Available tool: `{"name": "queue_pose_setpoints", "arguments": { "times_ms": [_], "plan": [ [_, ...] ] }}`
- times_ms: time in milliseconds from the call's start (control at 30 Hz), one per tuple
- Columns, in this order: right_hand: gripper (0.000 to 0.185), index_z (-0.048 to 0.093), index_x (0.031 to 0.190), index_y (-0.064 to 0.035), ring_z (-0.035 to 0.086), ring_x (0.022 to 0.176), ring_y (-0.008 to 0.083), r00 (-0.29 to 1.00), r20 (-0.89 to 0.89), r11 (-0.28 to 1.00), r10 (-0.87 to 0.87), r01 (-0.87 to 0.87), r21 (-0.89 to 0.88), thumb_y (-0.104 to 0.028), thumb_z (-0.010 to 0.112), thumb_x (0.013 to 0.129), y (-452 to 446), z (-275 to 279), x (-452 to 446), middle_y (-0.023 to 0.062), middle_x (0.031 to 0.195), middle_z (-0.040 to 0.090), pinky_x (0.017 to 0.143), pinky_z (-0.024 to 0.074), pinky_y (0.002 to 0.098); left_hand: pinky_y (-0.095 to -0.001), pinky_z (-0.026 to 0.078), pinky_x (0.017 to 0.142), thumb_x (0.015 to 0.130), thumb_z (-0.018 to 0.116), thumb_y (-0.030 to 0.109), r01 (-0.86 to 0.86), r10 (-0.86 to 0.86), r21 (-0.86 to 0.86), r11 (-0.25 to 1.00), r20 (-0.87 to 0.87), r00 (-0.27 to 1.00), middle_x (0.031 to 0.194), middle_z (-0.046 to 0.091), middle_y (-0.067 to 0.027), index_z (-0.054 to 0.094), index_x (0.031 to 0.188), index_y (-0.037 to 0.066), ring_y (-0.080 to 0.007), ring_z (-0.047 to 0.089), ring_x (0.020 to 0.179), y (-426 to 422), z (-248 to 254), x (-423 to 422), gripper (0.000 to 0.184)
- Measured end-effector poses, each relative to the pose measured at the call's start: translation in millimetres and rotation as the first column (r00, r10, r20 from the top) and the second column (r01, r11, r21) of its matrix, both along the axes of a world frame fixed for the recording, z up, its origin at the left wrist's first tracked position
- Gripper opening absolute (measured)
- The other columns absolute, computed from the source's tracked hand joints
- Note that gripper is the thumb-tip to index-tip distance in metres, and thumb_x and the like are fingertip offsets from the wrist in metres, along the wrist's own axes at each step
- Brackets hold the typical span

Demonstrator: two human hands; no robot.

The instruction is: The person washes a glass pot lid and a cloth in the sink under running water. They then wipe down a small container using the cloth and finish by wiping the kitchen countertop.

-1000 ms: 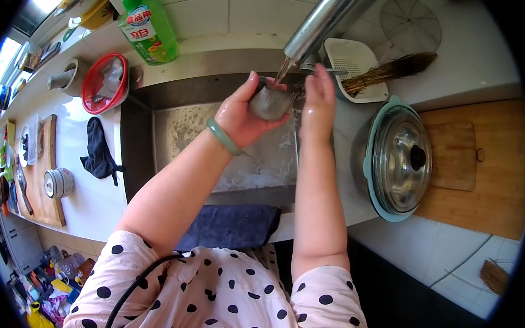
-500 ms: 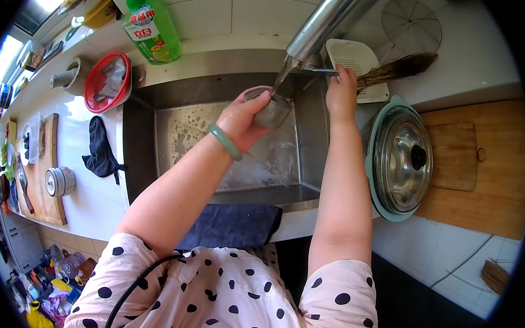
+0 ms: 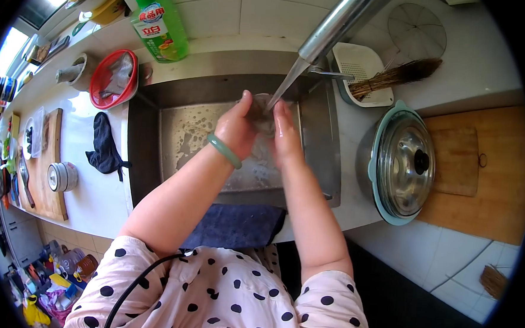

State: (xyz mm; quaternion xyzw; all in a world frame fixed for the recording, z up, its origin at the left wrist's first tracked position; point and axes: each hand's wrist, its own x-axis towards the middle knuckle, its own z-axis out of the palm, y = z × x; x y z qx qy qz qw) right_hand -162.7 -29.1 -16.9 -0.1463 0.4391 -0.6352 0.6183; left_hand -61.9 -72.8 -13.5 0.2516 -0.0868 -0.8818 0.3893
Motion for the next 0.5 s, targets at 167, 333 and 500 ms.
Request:
{"name": "queue_pose_setpoints", "arguments": {
  "times_ms": [167, 333, 500],
  "plan": [
    [0.042, 0.038, 0.127, -0.0024, 0.033, 0.125, 0.0247, 0.854, -0.511, 0.974, -0.095, -0.026, -0.225, -0.018, 0.045, 0.09, 8.2, -4.8, 50.7, 0.0124, 0.131, 0.04, 0.104, 0.0234, 0.0374, -0.0322, 0.035, 0.093, 0.091, 0.039, 0.041, 0.021, -0.03, 0.034, 0.999, 0.299, 0.954, 0.104, 0.058, -0.0093, 0.051, 0.113, 0.006, -0.0198, 0.052, 0.099, 3.8, 19.2, 18.5, 0.043],
    [0.044, 0.036, 0.129, -0.0016, 0.028, 0.128, 0.0305, 0.322, -0.894, 0.92, -0.313, -0.132, -0.369, -0.019, 0.044, 0.09, -5.4, -23.9, 48.3, 0.0162, 0.135, 0.035, 0.106, 0.0171, 0.0376, -0.0288, 0.039, 0.085, 0.089, 0.047, 0.034, 0.103, -0.1, -0.035, 0.994, 0.082, 0.992, 0.1, 0.056, -0.0034, 0.053, 0.104, 0.009, -0.0143, 0.049, 0.091, 6.6, -20.6, 7.7, 0.03],
    [0.038, 0.049, 0.12, -0.0062, 0.049, 0.102, 0.0139, 0.887, -0.426, 0.984, -0.176, 0.155, -0.083, -0.024, 0.052, 0.087, -17.1, -15.0, -4.4, 0.006, 0.114, 0.053, 0.088, 0.0381, 0.0267, -0.0328, 0.037, 0.091, 0.092, 0.041, 0.031, 0.223, -0.138, -0.198, 0.955, 0.37, 0.919, 0.11, 0.056, -0.005, 0.05, 0.115, 0.008, -0.0171, 0.052, 0.099, 15.7, 6.5, 13.1, 0.034]
  ]
}}
